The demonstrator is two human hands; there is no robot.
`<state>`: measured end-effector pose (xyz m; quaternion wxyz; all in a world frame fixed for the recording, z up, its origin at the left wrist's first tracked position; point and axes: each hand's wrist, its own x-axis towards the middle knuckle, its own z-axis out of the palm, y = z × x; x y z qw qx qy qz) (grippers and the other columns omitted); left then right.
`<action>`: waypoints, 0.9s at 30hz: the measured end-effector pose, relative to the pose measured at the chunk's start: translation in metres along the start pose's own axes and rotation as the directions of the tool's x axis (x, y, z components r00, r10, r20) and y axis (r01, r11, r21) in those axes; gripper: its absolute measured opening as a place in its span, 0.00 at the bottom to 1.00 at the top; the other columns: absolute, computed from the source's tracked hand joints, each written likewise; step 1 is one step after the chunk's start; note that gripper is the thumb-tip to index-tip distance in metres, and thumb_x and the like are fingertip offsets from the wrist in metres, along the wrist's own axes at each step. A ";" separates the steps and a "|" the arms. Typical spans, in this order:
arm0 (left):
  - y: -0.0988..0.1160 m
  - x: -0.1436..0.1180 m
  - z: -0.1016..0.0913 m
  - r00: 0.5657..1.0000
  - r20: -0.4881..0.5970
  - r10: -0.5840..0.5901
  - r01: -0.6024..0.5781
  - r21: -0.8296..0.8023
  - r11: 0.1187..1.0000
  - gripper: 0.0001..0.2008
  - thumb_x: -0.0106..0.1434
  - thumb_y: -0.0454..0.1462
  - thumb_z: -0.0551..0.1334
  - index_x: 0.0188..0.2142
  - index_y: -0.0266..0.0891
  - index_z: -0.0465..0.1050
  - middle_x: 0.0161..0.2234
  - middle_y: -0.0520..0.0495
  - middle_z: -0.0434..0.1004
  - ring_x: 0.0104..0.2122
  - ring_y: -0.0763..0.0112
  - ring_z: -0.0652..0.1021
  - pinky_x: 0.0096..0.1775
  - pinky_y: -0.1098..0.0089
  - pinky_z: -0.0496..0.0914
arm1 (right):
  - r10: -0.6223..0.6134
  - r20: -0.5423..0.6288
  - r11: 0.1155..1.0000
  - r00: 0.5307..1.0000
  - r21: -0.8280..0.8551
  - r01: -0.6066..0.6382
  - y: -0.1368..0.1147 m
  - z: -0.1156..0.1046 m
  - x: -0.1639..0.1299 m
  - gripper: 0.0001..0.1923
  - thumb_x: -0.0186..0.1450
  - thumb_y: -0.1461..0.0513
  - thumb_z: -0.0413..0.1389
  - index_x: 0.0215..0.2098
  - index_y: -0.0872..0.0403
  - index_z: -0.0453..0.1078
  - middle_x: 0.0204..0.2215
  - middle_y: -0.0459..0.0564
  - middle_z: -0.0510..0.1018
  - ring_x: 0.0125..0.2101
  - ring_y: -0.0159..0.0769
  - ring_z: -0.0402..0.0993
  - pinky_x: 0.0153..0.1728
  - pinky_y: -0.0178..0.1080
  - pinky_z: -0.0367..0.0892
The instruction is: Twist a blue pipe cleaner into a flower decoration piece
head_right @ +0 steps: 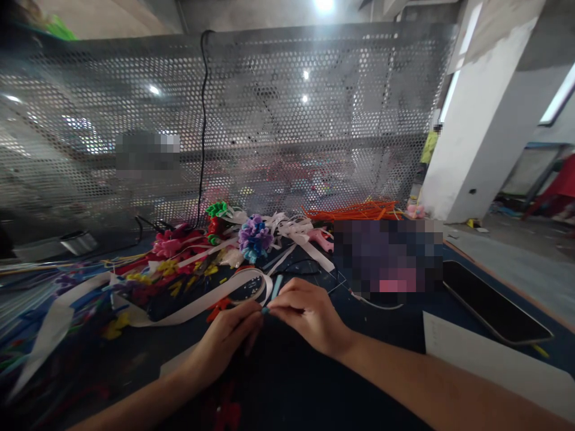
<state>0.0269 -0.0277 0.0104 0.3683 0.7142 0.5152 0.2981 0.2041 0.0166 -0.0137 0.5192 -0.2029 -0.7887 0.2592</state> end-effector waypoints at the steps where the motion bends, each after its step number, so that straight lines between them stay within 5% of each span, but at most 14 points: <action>1: 0.000 0.000 0.000 1.000 -0.001 -0.005 0.005 -0.009 1.000 0.17 0.65 0.41 0.48 0.22 0.38 0.59 0.16 0.56 0.63 0.19 0.78 0.65 0.25 0.76 0.59 | -0.008 0.002 1.000 1.000 -0.019 0.008 0.001 0.000 -0.001 0.05 0.61 0.64 0.55 0.35 0.52 0.73 0.29 0.47 0.73 0.29 0.29 0.70 0.29 0.34 0.67; 6: -0.002 0.001 0.001 1.000 -0.018 -0.021 0.020 -0.056 0.998 0.15 0.65 0.42 0.49 0.24 0.38 0.60 0.16 0.57 0.62 0.18 0.78 0.65 0.23 0.77 0.59 | 0.002 0.001 0.997 1.000 -0.078 -0.002 0.002 0.000 -0.002 0.09 0.61 0.63 0.55 0.40 0.52 0.71 0.31 0.48 0.73 0.31 0.30 0.70 0.31 0.34 0.68; 15: -0.004 0.001 0.001 0.999 -0.034 -0.011 0.010 -0.028 1.000 0.15 0.65 0.41 0.49 0.24 0.37 0.60 0.16 0.57 0.62 0.18 0.78 0.65 0.24 0.77 0.59 | 0.104 0.323 0.989 0.941 -0.136 -0.063 -0.005 -0.002 0.002 0.07 0.65 0.66 0.47 0.33 0.56 0.67 0.31 0.49 0.70 0.33 0.32 0.67 0.35 0.35 0.65; 22: -0.006 0.000 0.001 1.000 -0.027 -0.012 0.010 -0.057 0.998 0.15 0.65 0.42 0.49 0.25 0.37 0.62 0.17 0.57 0.61 0.18 0.78 0.65 0.23 0.78 0.58 | 0.015 0.337 0.997 0.941 -0.072 0.010 -0.001 -0.003 0.000 0.14 0.55 0.74 0.48 0.38 0.57 0.66 0.34 0.50 0.70 0.36 0.32 0.67 0.37 0.35 0.65; 27: -0.004 -0.001 0.001 1.000 -0.009 0.019 -0.019 -0.011 1.000 0.16 0.65 0.41 0.48 0.23 0.37 0.60 0.17 0.56 0.62 0.19 0.78 0.66 0.25 0.77 0.59 | -0.037 0.308 0.998 0.951 -0.036 0.050 0.004 -0.003 0.000 0.13 0.59 0.74 0.47 0.35 0.55 0.68 0.35 0.49 0.72 0.38 0.31 0.68 0.39 0.36 0.65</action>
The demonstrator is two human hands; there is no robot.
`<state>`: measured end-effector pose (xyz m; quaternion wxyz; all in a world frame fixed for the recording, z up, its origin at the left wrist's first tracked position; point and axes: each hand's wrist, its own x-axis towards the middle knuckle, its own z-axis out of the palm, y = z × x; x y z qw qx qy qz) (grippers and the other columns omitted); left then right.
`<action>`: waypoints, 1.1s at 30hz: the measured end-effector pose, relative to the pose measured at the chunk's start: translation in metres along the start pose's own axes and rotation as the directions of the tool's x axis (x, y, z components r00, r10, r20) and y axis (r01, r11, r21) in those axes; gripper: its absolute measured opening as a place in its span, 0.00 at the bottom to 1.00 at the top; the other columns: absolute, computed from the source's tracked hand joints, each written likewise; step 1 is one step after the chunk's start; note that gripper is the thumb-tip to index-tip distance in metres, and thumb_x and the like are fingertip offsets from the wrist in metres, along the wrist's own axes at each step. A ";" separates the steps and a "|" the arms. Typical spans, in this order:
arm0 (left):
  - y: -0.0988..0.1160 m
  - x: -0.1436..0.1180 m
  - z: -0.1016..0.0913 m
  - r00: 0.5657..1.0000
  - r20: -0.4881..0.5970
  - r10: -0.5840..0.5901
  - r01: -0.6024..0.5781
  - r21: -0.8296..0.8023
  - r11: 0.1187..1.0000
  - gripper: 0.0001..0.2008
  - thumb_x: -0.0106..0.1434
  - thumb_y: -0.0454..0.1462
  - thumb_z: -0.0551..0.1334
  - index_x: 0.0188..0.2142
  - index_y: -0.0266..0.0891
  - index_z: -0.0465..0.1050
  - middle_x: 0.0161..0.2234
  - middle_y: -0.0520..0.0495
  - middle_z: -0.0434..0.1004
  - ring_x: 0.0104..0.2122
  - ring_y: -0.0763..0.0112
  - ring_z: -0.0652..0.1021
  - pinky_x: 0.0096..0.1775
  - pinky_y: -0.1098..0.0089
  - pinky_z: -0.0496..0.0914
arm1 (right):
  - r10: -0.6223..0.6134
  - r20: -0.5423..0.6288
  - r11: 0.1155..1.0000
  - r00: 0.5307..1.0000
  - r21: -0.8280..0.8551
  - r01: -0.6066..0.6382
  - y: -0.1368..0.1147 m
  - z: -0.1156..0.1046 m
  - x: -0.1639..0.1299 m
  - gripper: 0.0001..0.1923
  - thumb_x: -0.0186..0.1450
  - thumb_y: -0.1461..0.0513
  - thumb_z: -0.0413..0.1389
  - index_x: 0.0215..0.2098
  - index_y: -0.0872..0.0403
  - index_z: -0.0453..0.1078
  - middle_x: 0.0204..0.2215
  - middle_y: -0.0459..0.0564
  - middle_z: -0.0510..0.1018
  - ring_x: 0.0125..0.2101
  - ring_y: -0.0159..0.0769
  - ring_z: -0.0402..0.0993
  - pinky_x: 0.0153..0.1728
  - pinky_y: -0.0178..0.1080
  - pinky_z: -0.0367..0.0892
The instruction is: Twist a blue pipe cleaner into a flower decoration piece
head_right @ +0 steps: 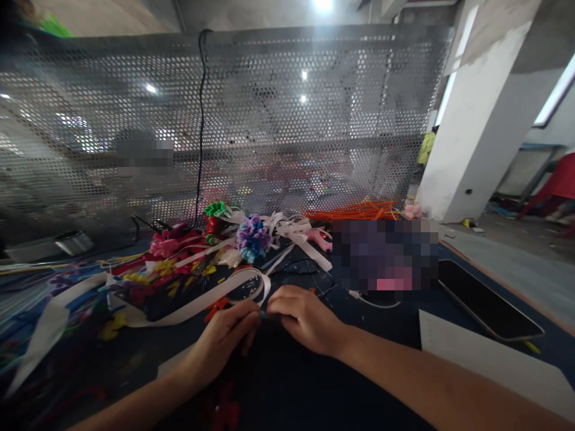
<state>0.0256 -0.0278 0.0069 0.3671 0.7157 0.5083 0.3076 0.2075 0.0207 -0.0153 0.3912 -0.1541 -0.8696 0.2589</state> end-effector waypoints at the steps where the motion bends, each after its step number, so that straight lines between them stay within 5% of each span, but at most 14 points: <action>1: 0.000 0.000 0.000 1.000 0.003 0.004 -0.004 0.008 1.000 0.16 0.65 0.41 0.48 0.23 0.37 0.60 0.17 0.56 0.62 0.19 0.78 0.66 0.25 0.77 0.59 | -0.002 -0.003 1.000 1.000 0.002 0.002 0.001 0.000 0.000 0.12 0.61 0.73 0.47 0.35 0.55 0.69 0.35 0.49 0.72 0.38 0.31 0.68 0.39 0.36 0.65; 8: -0.003 0.001 0.000 1.000 -0.009 -0.007 0.007 -0.021 1.000 0.16 0.66 0.41 0.48 0.25 0.37 0.62 0.18 0.56 0.62 0.18 0.79 0.65 0.24 0.78 0.60 | -0.004 -0.004 1.000 1.000 0.012 0.004 -0.001 -0.001 0.000 0.08 0.63 0.66 0.52 0.39 0.54 0.70 0.38 0.50 0.72 0.39 0.31 0.69 0.40 0.36 0.66; 16: 0.000 0.000 0.001 1.000 0.013 -0.022 0.022 -0.032 0.999 0.15 0.65 0.41 0.48 0.25 0.37 0.61 0.18 0.56 0.63 0.18 0.79 0.66 0.22 0.78 0.60 | 0.019 -0.062 0.998 0.998 0.061 -0.015 -0.006 -0.001 0.004 0.08 0.63 0.66 0.51 0.30 0.54 0.71 0.29 0.48 0.73 0.35 0.32 0.70 0.38 0.37 0.67; 20: 0.000 0.000 0.001 1.000 -0.009 -0.015 0.015 -0.034 0.999 0.16 0.65 0.42 0.49 0.24 0.37 0.60 0.17 0.56 0.63 0.18 0.78 0.66 0.24 0.78 0.60 | 0.176 -0.183 0.978 0.967 0.142 -0.151 -0.005 0.002 0.002 0.02 0.61 0.63 0.55 0.32 0.54 0.67 0.30 0.47 0.73 0.31 0.30 0.70 0.31 0.34 0.67; 24: 0.001 0.001 0.000 1.000 -0.017 -0.023 0.022 -0.035 0.999 0.16 0.65 0.42 0.49 0.24 0.37 0.61 0.16 0.56 0.63 0.18 0.78 0.66 0.23 0.77 0.60 | 0.306 -0.294 0.943 0.906 0.227 -0.245 -0.004 0.004 -0.001 0.08 0.59 0.62 0.57 0.28 0.53 0.61 0.25 0.44 0.72 0.25 0.28 0.69 0.24 0.31 0.65; 28: 0.002 0.003 0.000 0.999 -0.022 -0.034 0.033 -0.038 0.999 0.15 0.65 0.42 0.49 0.26 0.38 0.63 0.17 0.56 0.63 0.17 0.78 0.66 0.23 0.77 0.60 | 0.177 -0.313 0.984 0.933 0.074 -0.162 -0.005 0.003 -0.001 0.02 0.60 0.65 0.55 0.33 0.53 0.68 0.27 0.45 0.75 0.26 0.28 0.71 0.28 0.32 0.67; 33: 0.000 0.003 0.001 0.998 -0.034 -0.044 0.043 -0.036 0.998 0.15 0.65 0.42 0.49 0.25 0.37 0.62 0.16 0.57 0.63 0.17 0.78 0.66 0.23 0.77 0.60 | 0.048 -0.284 0.995 0.958 -0.070 -0.070 -0.003 0.004 0.001 0.09 0.61 0.66 0.54 0.40 0.55 0.71 0.32 0.50 0.76 0.33 0.31 0.73 0.34 0.34 0.69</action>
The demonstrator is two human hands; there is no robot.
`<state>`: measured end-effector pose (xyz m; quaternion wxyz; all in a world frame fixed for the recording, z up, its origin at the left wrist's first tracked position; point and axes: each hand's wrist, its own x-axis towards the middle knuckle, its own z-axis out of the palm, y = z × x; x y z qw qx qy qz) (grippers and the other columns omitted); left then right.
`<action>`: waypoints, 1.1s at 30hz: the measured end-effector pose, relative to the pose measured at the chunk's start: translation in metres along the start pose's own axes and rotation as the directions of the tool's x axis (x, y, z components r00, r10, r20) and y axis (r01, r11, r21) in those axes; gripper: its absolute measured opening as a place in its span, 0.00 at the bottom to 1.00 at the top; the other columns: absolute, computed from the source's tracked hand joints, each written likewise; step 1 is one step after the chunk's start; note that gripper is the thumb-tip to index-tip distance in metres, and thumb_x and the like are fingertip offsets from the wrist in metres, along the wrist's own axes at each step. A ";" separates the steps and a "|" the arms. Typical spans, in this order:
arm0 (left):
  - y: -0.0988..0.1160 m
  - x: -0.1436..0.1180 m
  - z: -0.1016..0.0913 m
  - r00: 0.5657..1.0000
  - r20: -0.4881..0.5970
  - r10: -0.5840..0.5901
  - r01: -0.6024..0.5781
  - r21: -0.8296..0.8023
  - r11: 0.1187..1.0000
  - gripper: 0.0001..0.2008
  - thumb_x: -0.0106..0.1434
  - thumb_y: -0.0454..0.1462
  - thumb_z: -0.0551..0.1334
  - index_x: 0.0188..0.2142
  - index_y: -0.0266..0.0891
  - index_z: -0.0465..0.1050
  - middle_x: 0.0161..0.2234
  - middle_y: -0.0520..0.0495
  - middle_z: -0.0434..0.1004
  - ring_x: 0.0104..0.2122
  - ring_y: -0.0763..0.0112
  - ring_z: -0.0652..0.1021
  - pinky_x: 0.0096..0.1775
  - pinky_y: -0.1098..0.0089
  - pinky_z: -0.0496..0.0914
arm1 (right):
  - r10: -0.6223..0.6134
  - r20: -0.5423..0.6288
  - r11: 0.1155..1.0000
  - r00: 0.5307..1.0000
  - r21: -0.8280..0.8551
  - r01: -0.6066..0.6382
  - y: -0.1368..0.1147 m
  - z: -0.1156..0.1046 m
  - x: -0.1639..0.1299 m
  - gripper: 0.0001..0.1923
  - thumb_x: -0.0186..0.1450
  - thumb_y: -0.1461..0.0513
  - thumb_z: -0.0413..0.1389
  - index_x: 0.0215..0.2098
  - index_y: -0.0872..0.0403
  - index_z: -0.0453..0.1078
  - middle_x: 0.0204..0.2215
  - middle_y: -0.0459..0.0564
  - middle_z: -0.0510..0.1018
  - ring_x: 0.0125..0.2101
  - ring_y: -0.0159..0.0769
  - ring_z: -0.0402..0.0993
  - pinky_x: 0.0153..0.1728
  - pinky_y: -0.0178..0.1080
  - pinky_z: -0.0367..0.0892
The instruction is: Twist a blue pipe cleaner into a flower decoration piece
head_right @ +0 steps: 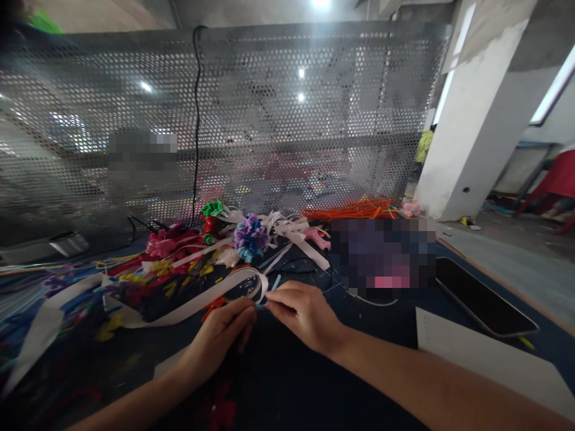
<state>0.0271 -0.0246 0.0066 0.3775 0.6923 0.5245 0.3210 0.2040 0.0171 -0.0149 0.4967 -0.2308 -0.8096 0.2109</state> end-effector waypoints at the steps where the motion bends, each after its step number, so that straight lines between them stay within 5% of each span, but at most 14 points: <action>1: 0.000 0.000 0.000 1.000 -0.006 -0.004 0.004 -0.004 1.000 0.15 0.65 0.43 0.49 0.25 0.37 0.62 0.16 0.57 0.62 0.17 0.78 0.66 0.22 0.77 0.60 | -0.014 0.025 1.000 1.000 -0.018 0.014 0.000 0.001 0.000 0.09 0.61 0.65 0.53 0.40 0.55 0.71 0.33 0.51 0.75 0.34 0.32 0.72 0.35 0.35 0.69; 5: 0.000 0.001 0.000 0.999 -0.046 -0.015 0.015 -0.008 1.000 0.15 0.64 0.43 0.49 0.26 0.37 0.62 0.16 0.57 0.61 0.16 0.78 0.64 0.21 0.77 0.59 | -0.023 0.154 0.997 0.988 -0.071 0.035 0.001 0.002 -0.002 0.12 0.60 0.71 0.49 0.40 0.55 0.69 0.34 0.50 0.72 0.37 0.33 0.68 0.39 0.38 0.67; 11: 0.000 -0.001 0.000 1.000 -0.008 0.004 -0.004 -0.003 1.000 0.14 0.65 0.42 0.49 0.26 0.37 0.63 0.16 0.57 0.62 0.17 0.78 0.65 0.22 0.77 0.59 | -0.021 0.185 0.994 0.982 -0.102 0.041 0.002 -0.001 -0.001 0.14 0.57 0.76 0.45 0.30 0.55 0.68 0.33 0.49 0.67 0.36 0.32 0.65 0.37 0.36 0.64; 22: -0.005 0.001 -0.001 1.000 -0.025 -0.016 0.015 -0.037 0.999 0.15 0.65 0.43 0.49 0.26 0.37 0.63 0.17 0.58 0.62 0.17 0.79 0.65 0.21 0.78 0.59 | -0.039 0.164 0.998 0.986 -0.038 0.045 0.002 -0.003 -0.001 0.04 0.62 0.65 0.54 0.34 0.54 0.69 0.33 0.48 0.67 0.34 0.31 0.65 0.35 0.35 0.64; 33: -0.002 0.000 -0.001 1.000 -0.015 -0.014 0.013 -0.046 0.999 0.14 0.64 0.43 0.50 0.26 0.37 0.63 0.17 0.57 0.62 0.16 0.78 0.65 0.21 0.77 0.59 | 0.057 0.095 0.998 0.994 -0.025 -0.055 -0.002 -0.002 0.002 0.04 0.62 0.62 0.54 0.31 0.54 0.70 0.29 0.47 0.68 0.32 0.31 0.66 0.33 0.35 0.64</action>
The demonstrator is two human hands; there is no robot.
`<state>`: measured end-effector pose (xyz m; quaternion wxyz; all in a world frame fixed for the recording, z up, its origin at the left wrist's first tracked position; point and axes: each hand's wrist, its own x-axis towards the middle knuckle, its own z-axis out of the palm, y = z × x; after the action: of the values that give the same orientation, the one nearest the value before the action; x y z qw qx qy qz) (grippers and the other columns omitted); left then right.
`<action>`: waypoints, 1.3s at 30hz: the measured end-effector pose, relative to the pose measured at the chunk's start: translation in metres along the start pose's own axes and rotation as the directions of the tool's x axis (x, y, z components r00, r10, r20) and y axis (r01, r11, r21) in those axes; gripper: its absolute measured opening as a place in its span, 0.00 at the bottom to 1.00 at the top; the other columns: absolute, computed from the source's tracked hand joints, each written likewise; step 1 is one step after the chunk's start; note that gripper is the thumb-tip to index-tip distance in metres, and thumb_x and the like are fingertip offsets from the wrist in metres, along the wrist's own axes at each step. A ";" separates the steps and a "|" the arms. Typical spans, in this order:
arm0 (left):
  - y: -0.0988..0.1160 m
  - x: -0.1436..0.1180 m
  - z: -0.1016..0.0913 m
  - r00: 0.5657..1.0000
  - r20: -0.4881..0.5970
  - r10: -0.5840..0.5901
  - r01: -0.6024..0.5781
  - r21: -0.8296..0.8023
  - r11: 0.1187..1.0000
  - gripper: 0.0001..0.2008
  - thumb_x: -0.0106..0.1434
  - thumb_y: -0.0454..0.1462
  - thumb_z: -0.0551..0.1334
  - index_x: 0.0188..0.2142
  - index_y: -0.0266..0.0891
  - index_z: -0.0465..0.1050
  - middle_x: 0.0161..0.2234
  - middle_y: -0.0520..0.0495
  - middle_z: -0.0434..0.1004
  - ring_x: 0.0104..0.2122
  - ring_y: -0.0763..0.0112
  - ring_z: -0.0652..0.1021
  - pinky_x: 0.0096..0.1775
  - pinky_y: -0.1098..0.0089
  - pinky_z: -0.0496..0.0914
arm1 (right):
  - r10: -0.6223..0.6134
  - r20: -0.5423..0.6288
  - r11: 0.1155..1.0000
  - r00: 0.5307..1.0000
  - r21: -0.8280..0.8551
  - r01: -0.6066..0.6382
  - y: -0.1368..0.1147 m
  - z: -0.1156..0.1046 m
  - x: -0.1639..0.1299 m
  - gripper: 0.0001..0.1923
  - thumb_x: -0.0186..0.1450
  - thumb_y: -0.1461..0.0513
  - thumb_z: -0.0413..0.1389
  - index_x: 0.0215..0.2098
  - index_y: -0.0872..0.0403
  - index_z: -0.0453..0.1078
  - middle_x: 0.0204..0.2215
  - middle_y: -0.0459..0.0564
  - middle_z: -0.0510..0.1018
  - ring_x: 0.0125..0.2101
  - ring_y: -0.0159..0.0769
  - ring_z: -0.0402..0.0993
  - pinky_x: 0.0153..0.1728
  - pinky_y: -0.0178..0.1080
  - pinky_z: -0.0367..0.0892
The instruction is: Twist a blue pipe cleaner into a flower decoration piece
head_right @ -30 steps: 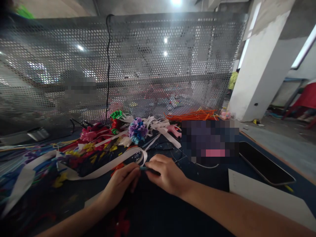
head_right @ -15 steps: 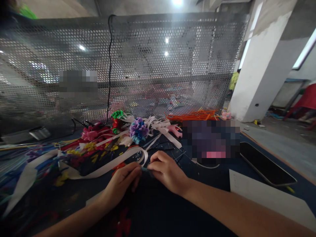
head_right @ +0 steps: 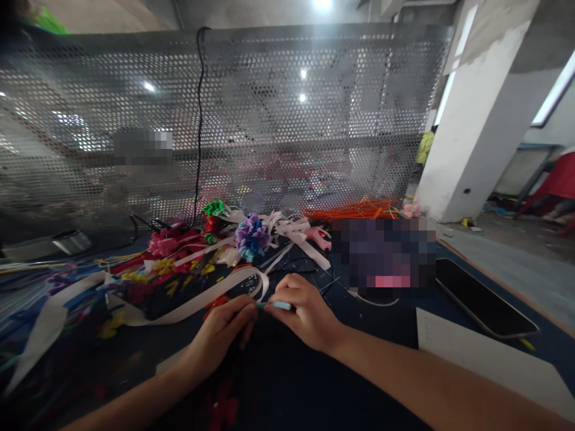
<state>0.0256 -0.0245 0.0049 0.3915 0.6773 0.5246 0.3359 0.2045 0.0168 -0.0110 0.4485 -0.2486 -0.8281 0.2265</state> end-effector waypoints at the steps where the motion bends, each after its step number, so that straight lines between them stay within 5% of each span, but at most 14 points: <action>1: 0.000 0.000 0.000 1.000 -0.003 0.000 0.000 0.000 1.000 0.14 0.64 0.43 0.50 0.26 0.37 0.63 0.16 0.57 0.62 0.16 0.78 0.65 0.21 0.77 0.59 | 0.006 -0.028 1.000 1.000 -0.001 -0.006 0.000 0.000 0.000 0.03 0.61 0.62 0.54 0.33 0.53 0.69 0.30 0.47 0.69 0.33 0.32 0.66 0.34 0.36 0.64; 9: -0.001 0.000 0.000 1.000 -0.010 0.013 -0.013 0.021 1.000 0.15 0.65 0.42 0.49 0.26 0.37 0.63 0.17 0.57 0.62 0.17 0.78 0.66 0.21 0.78 0.59 | 0.095 -0.139 0.995 0.986 0.019 -0.093 -0.001 -0.002 0.001 0.10 0.58 0.57 0.57 0.25 0.54 0.62 0.27 0.47 0.68 0.31 0.34 0.65 0.34 0.38 0.63; 18: 0.002 0.000 -0.002 1.000 -0.009 0.011 -0.011 0.025 1.000 0.15 0.65 0.43 0.49 0.26 0.37 0.63 0.16 0.57 0.62 0.16 0.78 0.65 0.21 0.77 0.59 | -0.037 -0.092 0.998 0.995 0.055 0.042 -0.002 -0.005 -0.001 0.13 0.59 0.58 0.56 0.19 0.54 0.65 0.28 0.48 0.70 0.30 0.31 0.65 0.32 0.36 0.63; 21: 0.003 0.001 -0.002 1.000 -0.030 0.005 -0.005 -0.001 1.000 0.15 0.64 0.43 0.49 0.26 0.37 0.63 0.15 0.57 0.62 0.15 0.78 0.64 0.20 0.77 0.58 | -0.078 -0.032 0.996 0.996 0.045 0.079 -0.003 -0.006 -0.001 0.09 0.62 0.60 0.53 0.27 0.52 0.72 0.30 0.48 0.72 0.32 0.32 0.66 0.34 0.37 0.63; 25: 0.004 0.002 -0.001 0.999 -0.054 -0.009 0.008 -0.014 1.000 0.15 0.63 0.44 0.49 0.26 0.38 0.63 0.14 0.57 0.62 0.15 0.78 0.64 0.19 0.77 0.58 | -0.072 -0.099 0.997 0.993 0.030 0.075 -0.002 -0.004 -0.001 0.10 0.62 0.63 0.52 0.41 0.49 0.71 0.32 0.48 0.73 0.34 0.33 0.68 0.36 0.39 0.65; 30: 0.003 0.001 0.000 0.999 -0.050 0.001 0.000 0.010 1.000 0.15 0.64 0.43 0.49 0.26 0.37 0.63 0.15 0.57 0.62 0.15 0.78 0.65 0.20 0.77 0.59 | -0.124 -0.158 0.991 0.980 -0.067 0.115 0.003 0.001 -0.002 0.10 0.61 0.66 0.53 0.41 0.51 0.71 0.30 0.48 0.76 0.32 0.33 0.69 0.34 0.39 0.66; 39: 0.001 -0.001 0.000 1.000 -0.017 0.005 -0.004 0.026 1.000 0.14 0.65 0.42 0.49 0.27 0.37 0.63 0.17 0.57 0.62 0.16 0.78 0.66 0.21 0.77 0.59 | -0.121 -0.018 0.980 0.993 -0.159 0.116 0.005 0.000 -0.002 0.12 0.65 0.67 0.48 0.44 0.51 0.69 0.34 0.48 0.75 0.35 0.35 0.66 0.36 0.39 0.64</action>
<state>0.0263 -0.0253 0.0058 0.3772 0.6806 0.5308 0.3358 0.2066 0.0189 -0.0151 0.4513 -0.2367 -0.8506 0.1298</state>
